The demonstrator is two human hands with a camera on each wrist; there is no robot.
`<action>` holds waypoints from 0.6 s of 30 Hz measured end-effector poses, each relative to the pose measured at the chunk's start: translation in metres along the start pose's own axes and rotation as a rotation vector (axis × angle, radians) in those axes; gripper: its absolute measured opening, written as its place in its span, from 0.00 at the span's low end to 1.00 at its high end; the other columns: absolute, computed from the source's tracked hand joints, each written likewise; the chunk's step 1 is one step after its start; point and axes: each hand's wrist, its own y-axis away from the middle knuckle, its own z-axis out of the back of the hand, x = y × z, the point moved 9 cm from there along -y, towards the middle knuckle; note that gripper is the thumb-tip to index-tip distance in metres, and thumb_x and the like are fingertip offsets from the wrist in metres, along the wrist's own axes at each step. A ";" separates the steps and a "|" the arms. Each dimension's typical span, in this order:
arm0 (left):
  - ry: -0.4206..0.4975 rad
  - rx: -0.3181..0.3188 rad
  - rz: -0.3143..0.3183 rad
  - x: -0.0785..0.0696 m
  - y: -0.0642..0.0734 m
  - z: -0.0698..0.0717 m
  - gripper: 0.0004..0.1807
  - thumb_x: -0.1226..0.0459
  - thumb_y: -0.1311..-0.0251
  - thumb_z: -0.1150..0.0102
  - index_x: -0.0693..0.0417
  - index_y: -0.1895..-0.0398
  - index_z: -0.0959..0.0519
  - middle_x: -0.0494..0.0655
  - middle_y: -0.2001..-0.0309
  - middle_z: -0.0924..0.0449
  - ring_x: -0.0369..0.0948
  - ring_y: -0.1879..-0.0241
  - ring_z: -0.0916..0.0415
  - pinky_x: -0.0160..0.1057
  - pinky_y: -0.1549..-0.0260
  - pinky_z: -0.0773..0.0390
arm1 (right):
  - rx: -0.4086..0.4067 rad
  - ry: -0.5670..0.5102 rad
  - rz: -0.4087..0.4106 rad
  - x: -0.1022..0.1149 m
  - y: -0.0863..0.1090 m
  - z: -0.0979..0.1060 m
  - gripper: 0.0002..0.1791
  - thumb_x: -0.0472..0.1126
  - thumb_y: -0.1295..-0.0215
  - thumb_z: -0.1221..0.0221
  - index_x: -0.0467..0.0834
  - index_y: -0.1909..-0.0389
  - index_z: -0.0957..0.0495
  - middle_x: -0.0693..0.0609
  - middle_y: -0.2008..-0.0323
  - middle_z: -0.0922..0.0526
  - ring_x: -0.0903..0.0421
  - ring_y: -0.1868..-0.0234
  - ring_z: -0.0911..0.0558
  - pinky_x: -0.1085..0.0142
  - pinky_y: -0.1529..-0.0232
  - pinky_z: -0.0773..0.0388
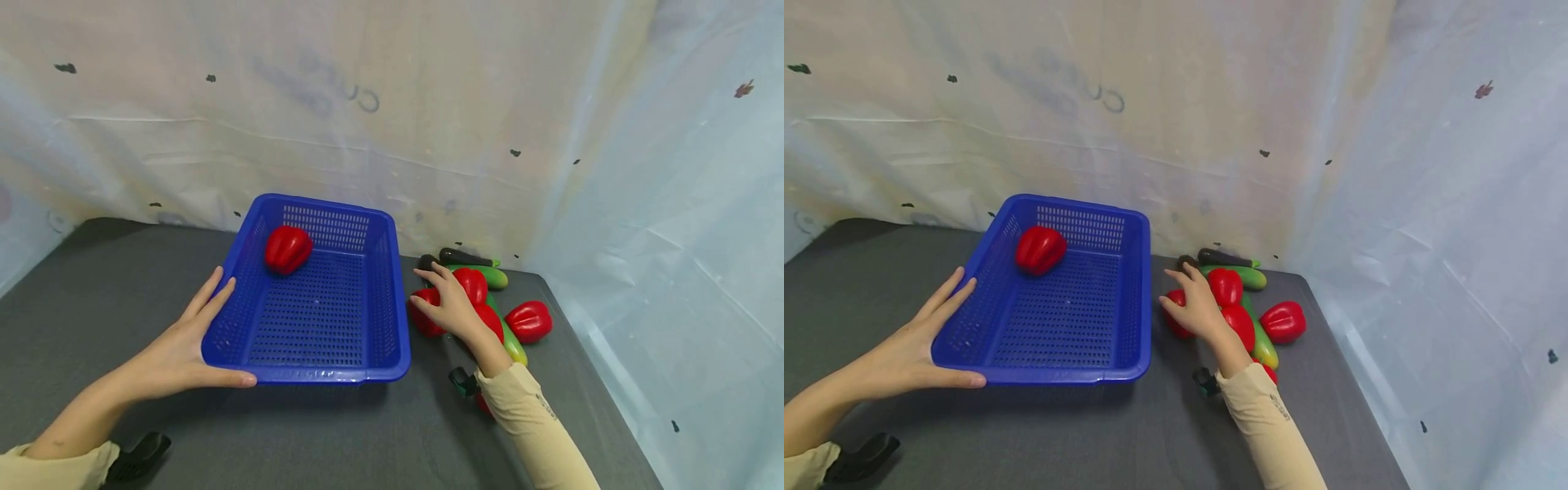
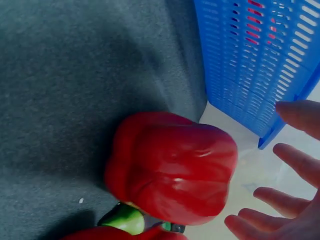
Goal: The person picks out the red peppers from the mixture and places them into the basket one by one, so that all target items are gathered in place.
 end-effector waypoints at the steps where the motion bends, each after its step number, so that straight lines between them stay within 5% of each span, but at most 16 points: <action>1: 0.002 0.000 0.000 0.000 0.000 0.000 0.73 0.50 0.64 0.22 0.44 0.23 0.69 0.38 0.25 0.85 0.72 0.31 0.61 0.80 0.54 0.42 | 0.006 0.002 -0.007 -0.001 0.001 -0.001 0.29 0.43 0.38 0.39 0.40 0.36 0.30 0.34 0.30 0.41 0.37 0.29 0.41 0.40 0.33 0.41; 18: -0.003 -0.002 0.003 0.000 0.000 0.000 0.73 0.50 0.65 0.22 0.44 0.23 0.68 0.39 0.25 0.85 0.72 0.31 0.63 0.80 0.54 0.43 | 0.100 0.063 -0.092 -0.020 0.015 -0.012 0.35 0.42 0.42 0.36 0.42 0.32 0.34 0.34 0.29 0.43 0.35 0.30 0.40 0.37 0.39 0.35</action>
